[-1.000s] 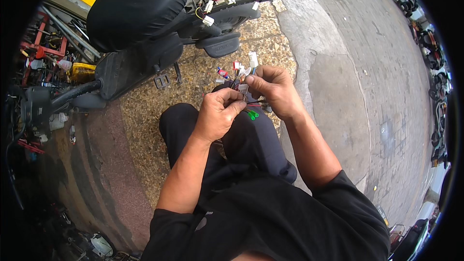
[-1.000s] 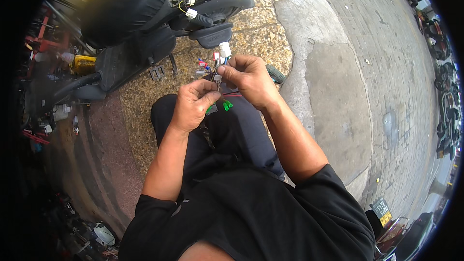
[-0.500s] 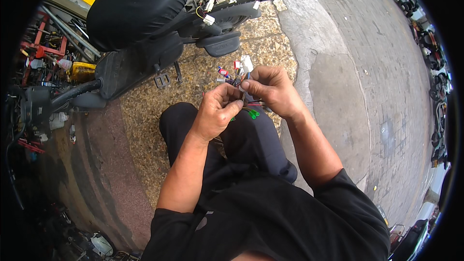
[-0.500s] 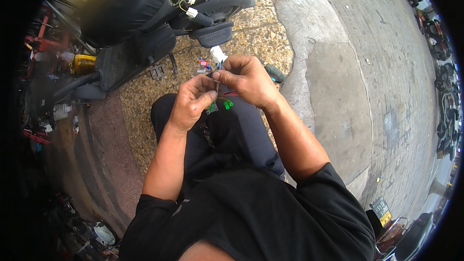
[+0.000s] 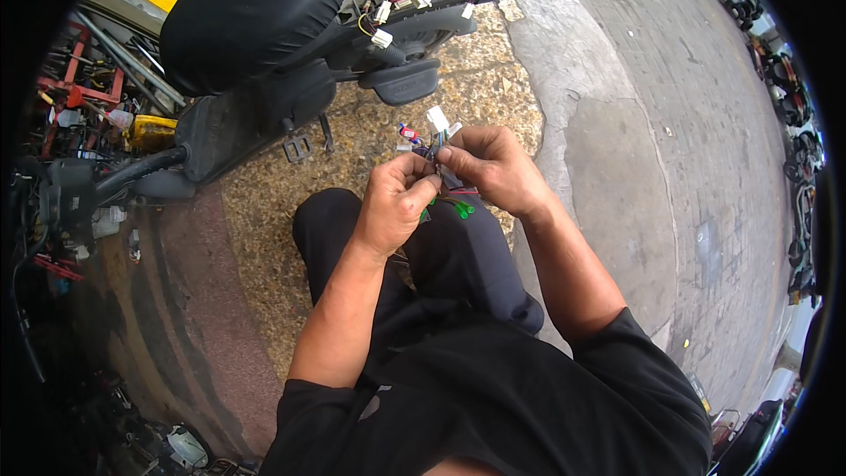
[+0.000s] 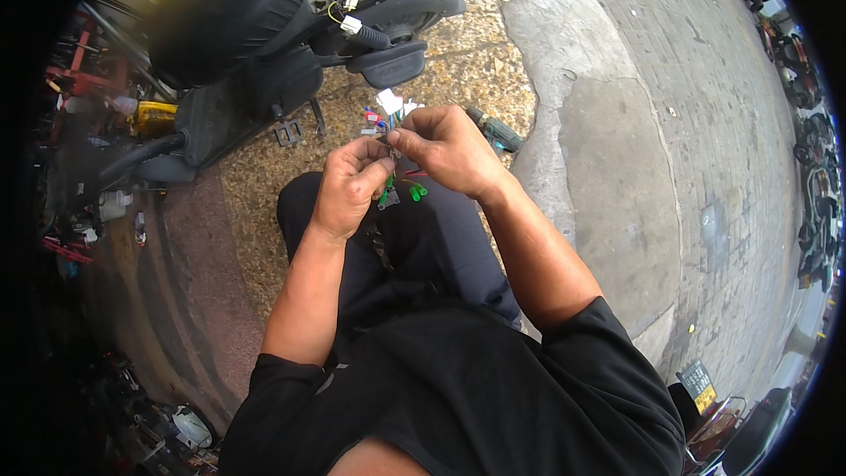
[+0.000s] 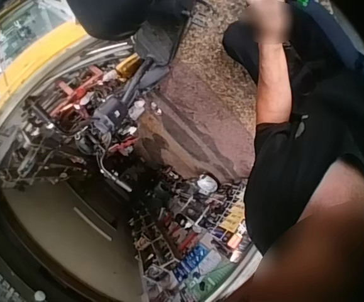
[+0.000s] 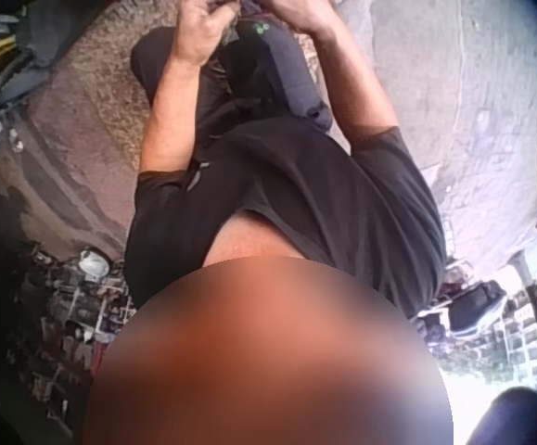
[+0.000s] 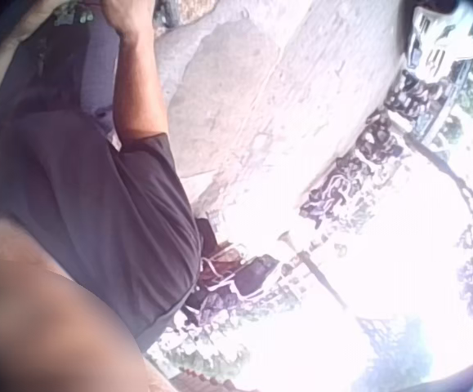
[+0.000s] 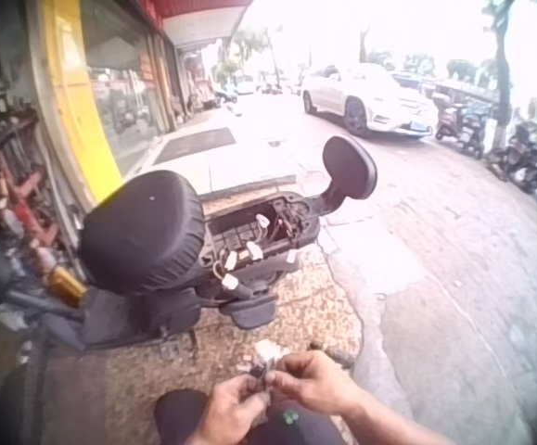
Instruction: The person kneels beside a scooter and works on the wiring under the seat. They disconnect and reconnect several wire harnesses, then use a power drill to remove screws from the seat assembly. The person retrieves pliers and cuts a wire, then continues to strip and prepare wire ends for connection.
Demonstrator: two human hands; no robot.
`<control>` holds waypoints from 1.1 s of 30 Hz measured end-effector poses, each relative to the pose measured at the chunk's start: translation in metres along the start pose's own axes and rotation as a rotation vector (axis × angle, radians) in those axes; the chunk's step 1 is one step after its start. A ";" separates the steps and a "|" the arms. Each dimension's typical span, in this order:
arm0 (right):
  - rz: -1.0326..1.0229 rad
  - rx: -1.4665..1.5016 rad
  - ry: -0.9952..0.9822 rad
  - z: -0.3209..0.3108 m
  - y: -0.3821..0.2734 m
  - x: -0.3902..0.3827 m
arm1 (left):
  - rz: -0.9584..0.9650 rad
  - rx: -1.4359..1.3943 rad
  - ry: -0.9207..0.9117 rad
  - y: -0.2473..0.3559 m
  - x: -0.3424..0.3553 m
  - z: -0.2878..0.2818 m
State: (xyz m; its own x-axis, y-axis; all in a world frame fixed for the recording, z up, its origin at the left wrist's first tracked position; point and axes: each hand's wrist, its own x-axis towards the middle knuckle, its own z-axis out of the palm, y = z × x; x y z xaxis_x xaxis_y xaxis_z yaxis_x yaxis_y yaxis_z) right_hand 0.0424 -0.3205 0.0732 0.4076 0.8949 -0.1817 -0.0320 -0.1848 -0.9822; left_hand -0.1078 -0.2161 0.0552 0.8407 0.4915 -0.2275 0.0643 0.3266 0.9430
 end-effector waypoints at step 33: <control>-0.231 -0.348 0.087 0.022 0.010 -0.018 | 0.081 -0.114 0.072 0.003 -0.003 -0.002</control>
State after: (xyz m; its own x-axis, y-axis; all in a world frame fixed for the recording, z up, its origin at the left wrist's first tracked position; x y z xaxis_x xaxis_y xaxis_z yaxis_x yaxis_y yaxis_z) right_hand 0.0151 -0.3297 0.0656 0.4443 0.8938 0.0605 0.3727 -0.1230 -0.9198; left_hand -0.1112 -0.2148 0.0582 0.7994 0.5754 -0.1730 -0.0668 0.3713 0.9261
